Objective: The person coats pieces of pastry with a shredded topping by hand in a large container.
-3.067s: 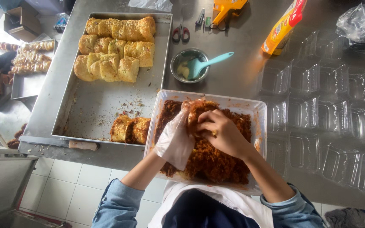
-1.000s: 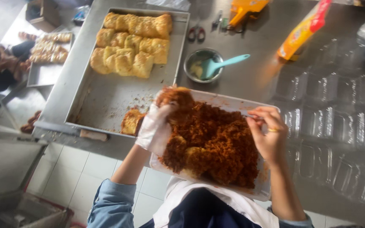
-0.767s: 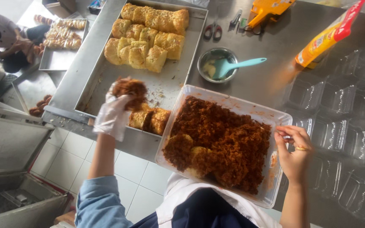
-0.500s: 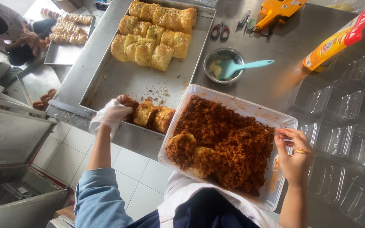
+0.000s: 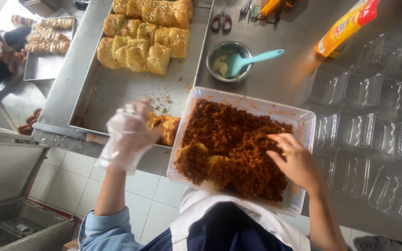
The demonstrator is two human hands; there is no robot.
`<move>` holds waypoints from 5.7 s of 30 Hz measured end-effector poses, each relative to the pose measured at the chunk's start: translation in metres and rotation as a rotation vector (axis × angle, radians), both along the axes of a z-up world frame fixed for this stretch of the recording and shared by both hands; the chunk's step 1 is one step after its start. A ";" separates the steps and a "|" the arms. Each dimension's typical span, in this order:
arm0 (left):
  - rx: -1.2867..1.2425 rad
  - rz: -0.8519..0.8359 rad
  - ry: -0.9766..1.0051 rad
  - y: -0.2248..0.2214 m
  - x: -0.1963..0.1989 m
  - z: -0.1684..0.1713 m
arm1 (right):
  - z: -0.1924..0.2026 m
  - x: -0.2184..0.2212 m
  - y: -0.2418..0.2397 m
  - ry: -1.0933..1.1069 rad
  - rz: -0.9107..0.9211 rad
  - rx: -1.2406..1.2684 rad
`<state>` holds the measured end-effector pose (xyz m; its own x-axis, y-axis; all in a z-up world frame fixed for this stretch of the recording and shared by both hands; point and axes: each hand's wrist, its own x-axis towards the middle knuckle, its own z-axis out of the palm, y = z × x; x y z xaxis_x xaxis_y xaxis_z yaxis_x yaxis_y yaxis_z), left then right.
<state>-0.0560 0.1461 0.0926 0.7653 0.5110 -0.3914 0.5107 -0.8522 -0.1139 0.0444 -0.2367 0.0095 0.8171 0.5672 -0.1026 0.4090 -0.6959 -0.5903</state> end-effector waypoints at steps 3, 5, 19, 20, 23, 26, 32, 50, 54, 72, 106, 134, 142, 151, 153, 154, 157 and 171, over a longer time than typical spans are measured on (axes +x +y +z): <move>-0.088 -0.401 0.339 -0.051 -0.006 0.011 | 0.002 0.003 0.016 0.073 0.204 -0.289; -0.154 -0.641 0.269 -0.070 -0.014 -0.009 | -0.005 0.012 0.025 0.029 0.329 -0.262; -0.491 -0.418 -0.503 -0.029 -0.067 -0.037 | -0.072 0.058 0.044 0.103 0.560 -0.489; -0.504 -0.291 -0.692 -0.017 -0.077 -0.042 | -0.068 0.057 0.038 0.101 0.584 -0.492; -0.493 0.113 -1.008 0.049 -0.109 -0.076 | -0.054 0.057 0.022 0.008 0.543 -0.349; -0.317 0.521 -1.042 0.078 -0.140 -0.132 | -0.048 0.056 0.017 0.011 0.465 -0.286; 0.066 0.258 -0.707 0.055 -0.129 -0.204 | -0.059 0.058 0.020 0.016 0.437 -0.307; -0.466 -0.765 -0.606 -0.118 0.000 -0.012 | -0.054 0.061 0.012 0.019 0.411 -0.481; -0.622 -0.826 -0.326 -0.148 0.025 -0.020 | -0.009 0.033 -0.006 0.164 0.316 -0.336; -0.375 -1.608 -0.169 -0.206 0.067 -0.094 | 0.015 -0.032 -0.063 0.042 0.107 -0.194; 0.207 -1.793 0.323 -0.251 0.039 -0.080 | 0.001 -0.034 -0.071 0.052 0.035 -0.104; -2.243 0.650 -0.103 -0.139 0.074 -0.118 | -0.005 -0.031 0.008 -0.287 -0.275 0.762; -2.207 0.393 -0.339 -0.130 0.063 -0.083 | -0.041 0.034 0.000 0.104 0.072 0.735; -1.998 0.674 -0.667 -0.127 0.057 -0.074 | -0.076 0.008 0.011 0.010 0.547 -0.477; -2.015 0.684 -0.686 -0.132 0.053 -0.064 | -0.062 0.011 0.006 0.071 0.596 -0.659; -1.943 0.661 -0.679 -0.133 0.052 -0.058 | -0.055 0.015 0.004 0.068 0.602 -0.663; -1.729 0.593 -0.655 -0.139 0.051 -0.046 | -0.032 0.024 -0.002 0.121 0.404 -0.604; -1.883 0.386 -0.728 -0.161 0.060 -0.033 | 0.031 0.004 0.043 -0.497 -0.049 0.345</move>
<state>0.0040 -0.0154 0.0595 0.9645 0.0678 -0.2553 0.1914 0.4867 0.8523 0.0485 -0.1934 0.0404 0.7459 0.4607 0.4810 0.6660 -0.5232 -0.5317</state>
